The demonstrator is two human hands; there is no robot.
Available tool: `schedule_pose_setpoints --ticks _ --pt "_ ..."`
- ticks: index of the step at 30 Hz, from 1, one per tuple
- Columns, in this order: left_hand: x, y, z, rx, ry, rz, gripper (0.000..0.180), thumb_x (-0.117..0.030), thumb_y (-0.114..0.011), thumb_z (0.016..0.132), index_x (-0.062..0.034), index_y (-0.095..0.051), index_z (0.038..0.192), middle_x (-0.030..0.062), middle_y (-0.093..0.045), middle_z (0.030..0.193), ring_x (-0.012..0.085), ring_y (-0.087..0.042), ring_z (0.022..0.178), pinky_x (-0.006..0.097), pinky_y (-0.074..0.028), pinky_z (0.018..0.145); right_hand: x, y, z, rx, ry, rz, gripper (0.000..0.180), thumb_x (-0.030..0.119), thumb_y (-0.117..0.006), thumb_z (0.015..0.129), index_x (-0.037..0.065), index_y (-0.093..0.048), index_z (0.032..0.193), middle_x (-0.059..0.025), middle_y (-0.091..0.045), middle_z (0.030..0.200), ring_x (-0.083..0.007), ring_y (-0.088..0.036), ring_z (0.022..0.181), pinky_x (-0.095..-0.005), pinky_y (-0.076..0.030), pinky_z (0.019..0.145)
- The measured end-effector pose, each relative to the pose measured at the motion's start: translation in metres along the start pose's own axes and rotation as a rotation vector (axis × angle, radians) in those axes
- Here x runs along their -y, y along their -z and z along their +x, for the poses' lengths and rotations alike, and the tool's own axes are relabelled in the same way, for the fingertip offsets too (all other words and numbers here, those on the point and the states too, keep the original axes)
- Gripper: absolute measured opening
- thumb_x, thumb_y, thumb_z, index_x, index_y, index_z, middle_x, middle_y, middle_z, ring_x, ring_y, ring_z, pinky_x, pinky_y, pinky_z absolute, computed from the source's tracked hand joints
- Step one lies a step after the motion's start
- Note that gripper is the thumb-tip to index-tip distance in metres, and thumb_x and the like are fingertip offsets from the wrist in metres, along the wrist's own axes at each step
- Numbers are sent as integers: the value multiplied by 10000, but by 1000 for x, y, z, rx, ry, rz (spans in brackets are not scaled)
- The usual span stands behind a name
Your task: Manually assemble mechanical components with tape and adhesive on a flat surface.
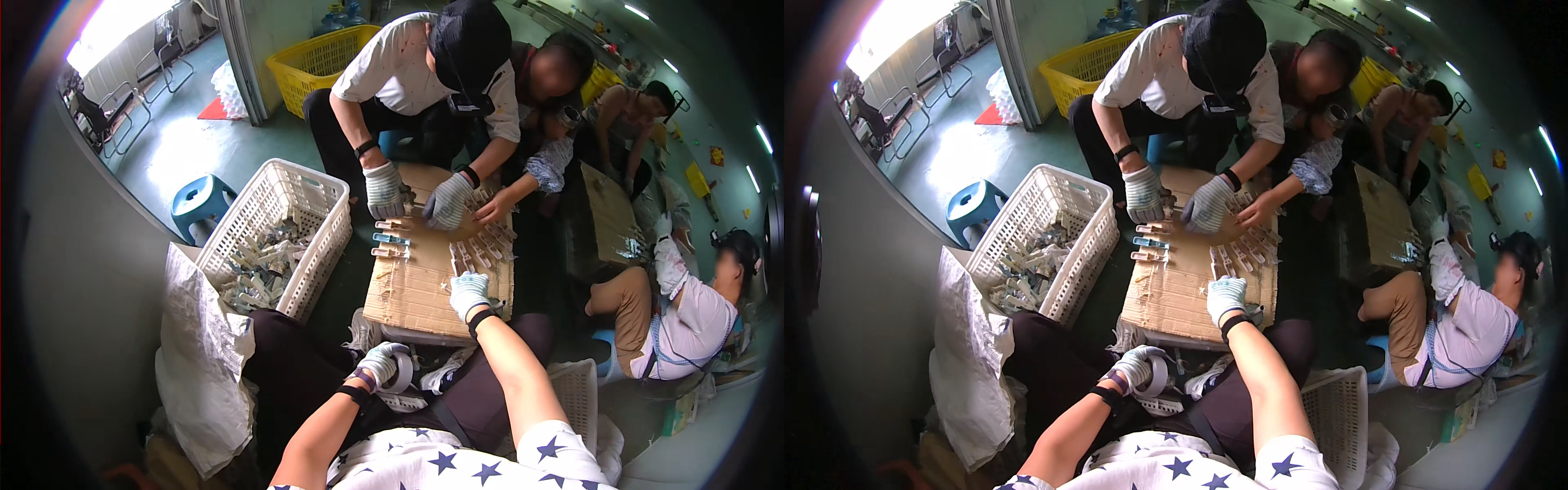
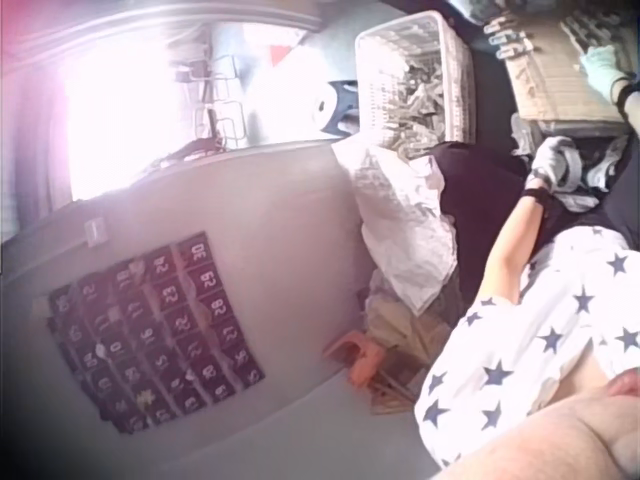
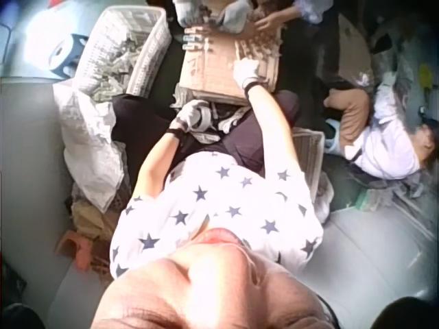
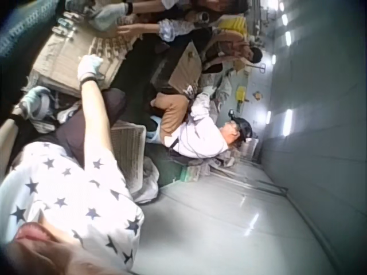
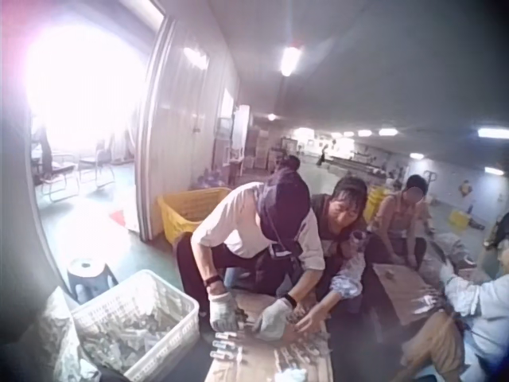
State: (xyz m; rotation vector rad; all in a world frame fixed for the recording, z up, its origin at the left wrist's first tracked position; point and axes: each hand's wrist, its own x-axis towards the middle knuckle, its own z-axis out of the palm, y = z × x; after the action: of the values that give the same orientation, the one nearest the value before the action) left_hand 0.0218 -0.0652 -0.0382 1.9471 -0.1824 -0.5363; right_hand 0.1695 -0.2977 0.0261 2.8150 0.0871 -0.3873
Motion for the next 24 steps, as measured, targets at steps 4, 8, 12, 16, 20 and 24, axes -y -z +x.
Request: schedule_pose_setpoints --ticks 4,8,12,16,20,24 --pt "12 -1 9 130 278 -248 587 196 -422 793 -152 -587 1235 53 -638 1084 200 -596 992 288 -463 929 -6 -3 -1 -25 16 81 201 189 -572 820 172 -703 972 -76 -669 985 -237 -640 941 -430 -462 739" --pt "7 -1 9 64 156 -130 499 157 -418 826 -129 -603 1191 47 -647 1050 191 -597 988 329 -458 941 -8 13 -17 -1 35 184 221 169 -545 827 180 -691 992 -89 -674 983 -238 -645 949 -462 -479 713" --pt "-10 4 2 104 114 -94 418 119 -414 859 -105 -619 1147 40 -656 1016 182 -597 984 370 -453 952 -7 28 -43 31 142 318 235 224 -524 846 155 -642 1036 -135 -664 994 -300 -638 946 -487 -474 765" --pt "-21 7 -2 167 247 -349 418 183 -496 796 -77 -644 1087 54 -670 923 156 -620 859 309 -523 763 0 23 -54 106 195 400 246 273 -516 856 111 -611 1016 -159 -659 993 -342 -635 925 -481 -474 787" --pt "-21 10 -1 139 348 -519 328 106 -519 840 -91 -652 1065 27 -664 938 150 -616 851 309 -525 760 10 6 -54 141 154 375 260 284 -507 858 113 -615 1020 -158 -660 994 -329 -633 929 -474 -464 808" --pt "-21 13 -3 126 374 -549 306 97 -521 842 -85 -655 1048 25 -661 919 139 -612 823 315 -527 743 23 -8 -65 46 181 257 270 306 -549 838 143 -629 1038 -117 -657 1025 -311 -624 961 -479 -446 833"
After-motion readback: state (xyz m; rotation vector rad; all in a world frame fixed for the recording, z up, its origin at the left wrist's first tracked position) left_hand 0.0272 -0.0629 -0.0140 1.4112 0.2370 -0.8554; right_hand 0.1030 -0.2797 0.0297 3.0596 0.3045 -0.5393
